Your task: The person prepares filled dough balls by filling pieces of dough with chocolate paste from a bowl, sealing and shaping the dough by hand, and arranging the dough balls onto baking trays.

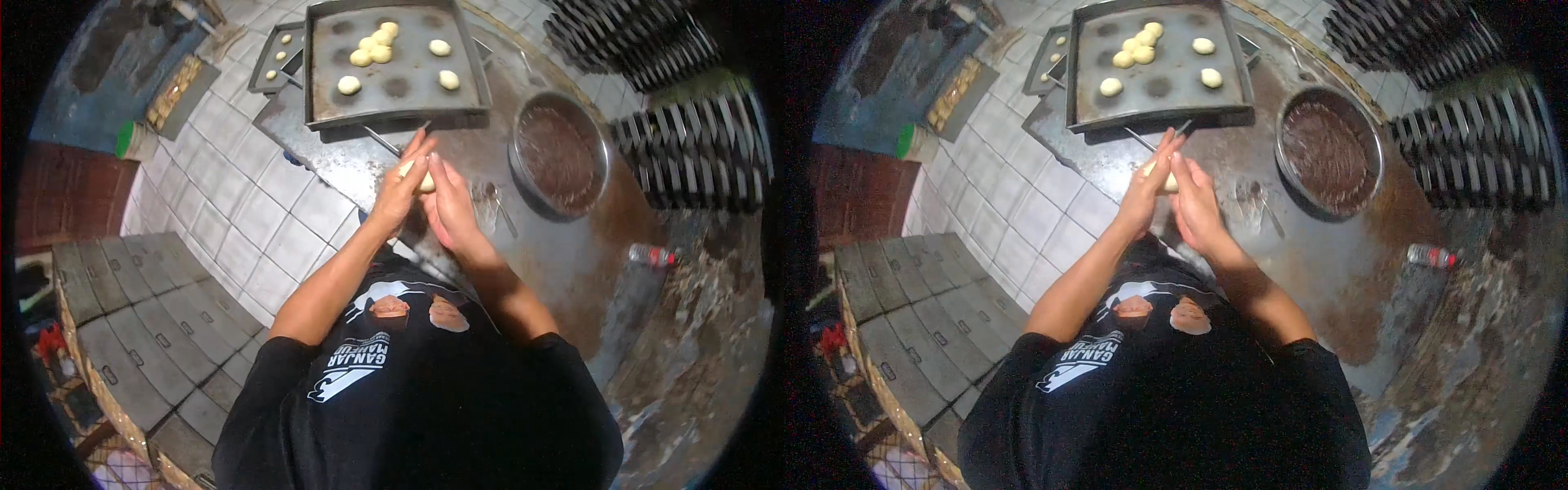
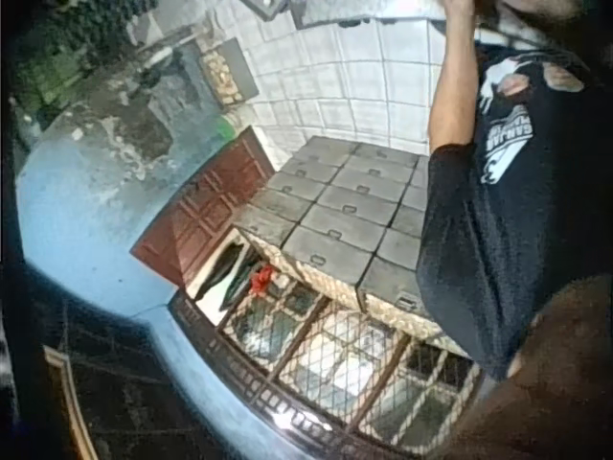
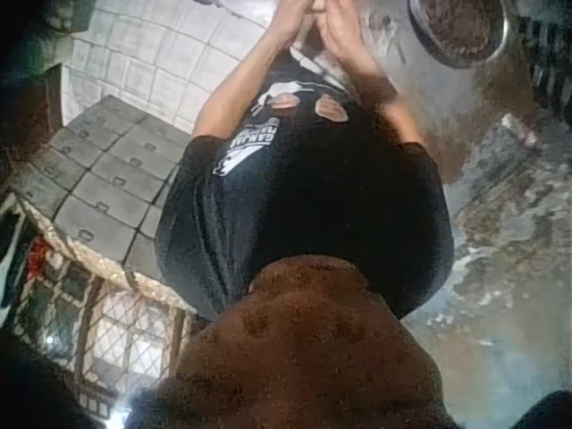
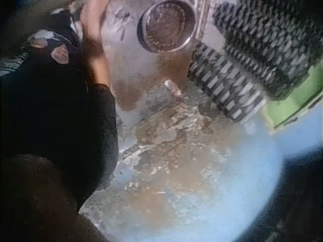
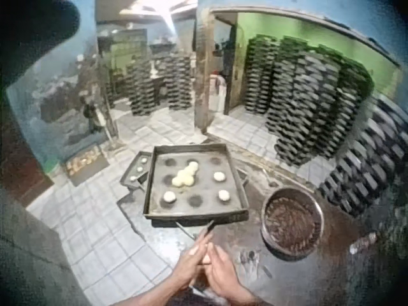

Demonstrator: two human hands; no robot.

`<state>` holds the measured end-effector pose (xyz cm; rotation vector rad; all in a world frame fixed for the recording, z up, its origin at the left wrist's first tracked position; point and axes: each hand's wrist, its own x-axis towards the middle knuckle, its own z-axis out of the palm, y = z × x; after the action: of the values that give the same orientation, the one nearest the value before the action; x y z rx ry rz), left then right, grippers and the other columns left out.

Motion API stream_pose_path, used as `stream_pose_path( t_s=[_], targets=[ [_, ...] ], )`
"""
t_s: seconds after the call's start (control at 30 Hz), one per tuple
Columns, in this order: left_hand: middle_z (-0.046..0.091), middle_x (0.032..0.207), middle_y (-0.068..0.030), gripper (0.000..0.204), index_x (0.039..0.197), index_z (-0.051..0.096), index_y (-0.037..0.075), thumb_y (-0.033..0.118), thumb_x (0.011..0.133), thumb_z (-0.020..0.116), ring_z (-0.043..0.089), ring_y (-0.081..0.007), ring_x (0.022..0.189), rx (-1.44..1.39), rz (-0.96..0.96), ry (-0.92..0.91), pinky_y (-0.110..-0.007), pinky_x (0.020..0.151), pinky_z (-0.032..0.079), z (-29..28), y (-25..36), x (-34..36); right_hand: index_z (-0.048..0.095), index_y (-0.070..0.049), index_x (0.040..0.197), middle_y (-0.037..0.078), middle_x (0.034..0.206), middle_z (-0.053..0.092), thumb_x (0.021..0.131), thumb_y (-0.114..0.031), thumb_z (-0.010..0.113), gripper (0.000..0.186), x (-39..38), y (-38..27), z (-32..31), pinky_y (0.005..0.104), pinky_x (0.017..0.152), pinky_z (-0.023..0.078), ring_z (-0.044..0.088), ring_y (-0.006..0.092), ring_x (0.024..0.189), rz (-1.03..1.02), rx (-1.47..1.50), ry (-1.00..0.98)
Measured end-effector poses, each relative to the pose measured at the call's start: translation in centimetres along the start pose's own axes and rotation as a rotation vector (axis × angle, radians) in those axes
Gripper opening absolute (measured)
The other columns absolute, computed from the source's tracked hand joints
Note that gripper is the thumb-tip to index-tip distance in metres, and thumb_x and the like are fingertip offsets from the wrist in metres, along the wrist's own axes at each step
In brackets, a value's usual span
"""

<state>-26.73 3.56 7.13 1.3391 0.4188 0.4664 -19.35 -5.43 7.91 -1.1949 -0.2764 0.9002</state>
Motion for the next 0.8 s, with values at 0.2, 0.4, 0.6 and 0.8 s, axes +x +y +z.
stream_pose_path(
  t_s=[0.2, 0.4, 0.6, 0.8],
  targets=[
    [0.044, 0.157, -0.0141, 0.065, 0.157, 0.034, 0.002, 0.019, 0.102, 0.063, 0.051, -0.0240, 0.133, -0.200, -0.050, 0.283, -0.033, 0.104, 0.049, -9.5, -0.4, 7.7, 0.060, -0.002, 0.125, 0.011, 0.115, 0.068, 0.104, -0.028, 0.060, 0.033, 17.5, -2.9, 3.3, 0.0390, 0.089, 0.053, 0.068, 0.0239, 0.103, 0.306, -0.281, -0.238],
    [0.052, 0.151, -0.0158, 0.061, 0.152, 0.042, -0.001, 0.000, 0.096, 0.065, 0.058, -0.0219, 0.127, -0.190, -0.140, 0.320, -0.033, 0.103, 0.049, -21.1, -1.6, 8.1, 0.053, 0.002, 0.131, 0.025, 0.135, 0.052, 0.095, -0.028, 0.067, 0.048, 32.2, 1.8, -0.7, 0.0505, 0.104, 0.042, 0.051, 0.0410, 0.125, -0.626, -1.584, -0.438],
    [0.063, 0.139, -0.0094, 0.045, 0.146, 0.054, 0.007, 0.005, 0.101, 0.059, 0.061, -0.0158, 0.116, 0.106, -0.240, 0.308, -0.029, 0.099, 0.049, -26.0, -0.9, 7.4, 0.043, 0.003, 0.145, 0.022, 0.162, 0.030, 0.100, -0.026, 0.059, 0.055, 35.0, 4.6, -1.3, 0.0525, 0.123, 0.025, 0.027, 0.0416, 0.150, -0.628, -1.696, -0.696],
    [0.067, 0.129, -0.0090, 0.039, 0.139, 0.059, 0.003, 0.005, 0.101, 0.060, 0.062, -0.0136, 0.113, 0.116, -0.215, 0.233, -0.028, 0.095, 0.050, -26.2, 0.1, 10.0, 0.056, 0.002, 0.136, 0.022, 0.146, 0.053, 0.100, -0.032, 0.062, 0.050, 36.9, 0.8, 2.4, 0.0427, 0.115, 0.037, 0.049, 0.0315, 0.138, -0.040, -1.239, -0.635]
  ],
)
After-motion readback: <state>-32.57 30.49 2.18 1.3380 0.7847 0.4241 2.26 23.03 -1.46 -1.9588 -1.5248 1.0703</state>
